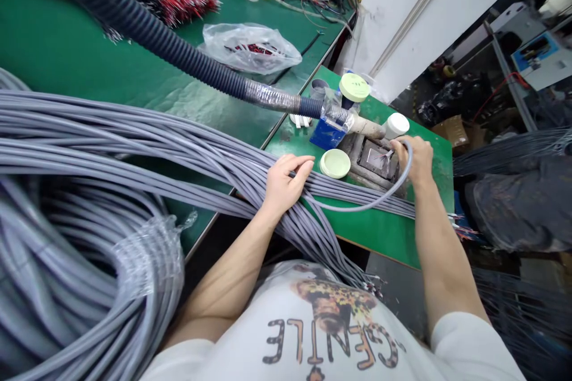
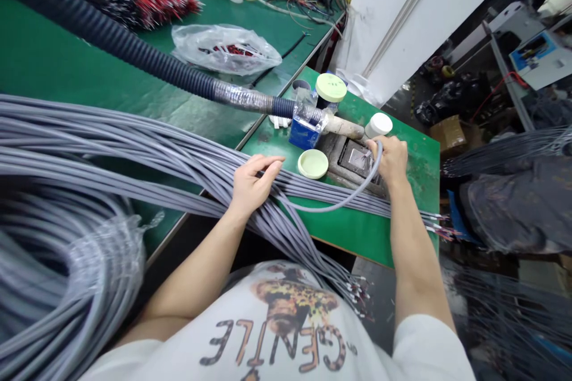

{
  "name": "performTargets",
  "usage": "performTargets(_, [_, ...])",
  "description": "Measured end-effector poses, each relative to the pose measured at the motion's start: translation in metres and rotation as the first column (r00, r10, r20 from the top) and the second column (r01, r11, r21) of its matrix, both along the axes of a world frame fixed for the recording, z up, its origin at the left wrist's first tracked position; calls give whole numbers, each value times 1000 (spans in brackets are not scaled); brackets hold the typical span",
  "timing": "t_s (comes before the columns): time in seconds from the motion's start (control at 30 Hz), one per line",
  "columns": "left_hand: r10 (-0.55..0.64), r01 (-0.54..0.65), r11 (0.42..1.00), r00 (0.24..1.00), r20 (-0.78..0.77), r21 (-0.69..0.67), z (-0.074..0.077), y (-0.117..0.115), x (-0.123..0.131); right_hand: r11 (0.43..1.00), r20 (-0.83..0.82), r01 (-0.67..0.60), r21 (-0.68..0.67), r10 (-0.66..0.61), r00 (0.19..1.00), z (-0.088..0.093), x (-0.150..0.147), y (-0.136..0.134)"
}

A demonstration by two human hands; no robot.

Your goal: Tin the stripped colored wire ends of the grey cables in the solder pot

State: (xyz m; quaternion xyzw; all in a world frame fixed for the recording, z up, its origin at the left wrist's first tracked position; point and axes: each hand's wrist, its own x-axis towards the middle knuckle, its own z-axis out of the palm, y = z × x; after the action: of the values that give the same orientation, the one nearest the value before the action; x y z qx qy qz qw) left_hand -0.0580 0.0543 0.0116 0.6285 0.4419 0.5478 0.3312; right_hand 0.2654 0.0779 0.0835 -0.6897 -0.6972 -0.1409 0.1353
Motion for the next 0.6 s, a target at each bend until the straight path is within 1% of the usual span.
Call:
performTargets(0.1, [7, -8, 1000, 1000, 18, 14, 1, 1, -2, 990, -64, -81, 112, 89, 994, 26, -18, -34])
performTargets(0.17, [10, -10, 1000, 998, 59, 12, 5, -4, 0, 965, -161, -168, 202, 202, 966, 41, -33, -65])
performTargets(0.2, [-10, 10, 1000, 996, 91, -2, 8, -10, 2, 945, -217, -255, 204, 298, 930, 46, -40, -82])
performTargets(0.23, [-46, 51, 998, 990, 134, -31, 13, -17, 6, 910, -258, -351, 220, 402, 879, 49, -48, -98])
performTargets(0.27, [-125, 140, 988, 975, 185, -70, 17, -26, 12, 875, -285, -425, 232, 478, 830, 49, -55, -114])
performTargets(0.3, [-258, 291, 950, 937, 237, -114, 21, -36, 19, 842, -290, -472, 262, 535, 794, 47, -61, -129])
performTargets(0.33, [-394, 452, 878, 869, 299, -156, 25, -47, 27, 827, -290, -498, 261, 559, 776, 44, -66, -142])
performTargets(0.37, [-496, 589, 784, 783, 375, -194, 28, -57, 36, 812, -281, -531, 241, 583, 762, 39, -71, -153])
performTargets(0.4, [-553, 693, 684, 696, 458, -227, 30, -67, 45, 793, -269, -570, 214, 609, 746, 34, -74, -163])
performTargets(0.43, [-563, 760, 600, 622, 544, -250, 31, -75, 52, 774, -257, -607, 181, 633, 731, 29, -77, -171])
performTargets(0.47, [-545, 797, 542, 574, 611, -266, 31, -82, 59, 751, -243, -643, 151, 659, 712, 25, -79, -178])
performTargets(0.5, [-516, 812, 509, 554, 653, -286, 31, -87, 64, 729, -228, -673, 124, 681, 696, 21, -80, -184])
performTargets(0.53, [-483, 817, 489, 544, 686, -304, 30, -91, 67, 714, -210, -693, 100, 696, 686, 18, -81, -189])
performTargets(0.6, [-446, 824, 461, 536, 717, -329, 28, -95, 69, 706, -165, -705, 70, 705, 689, 14, -80, -197])
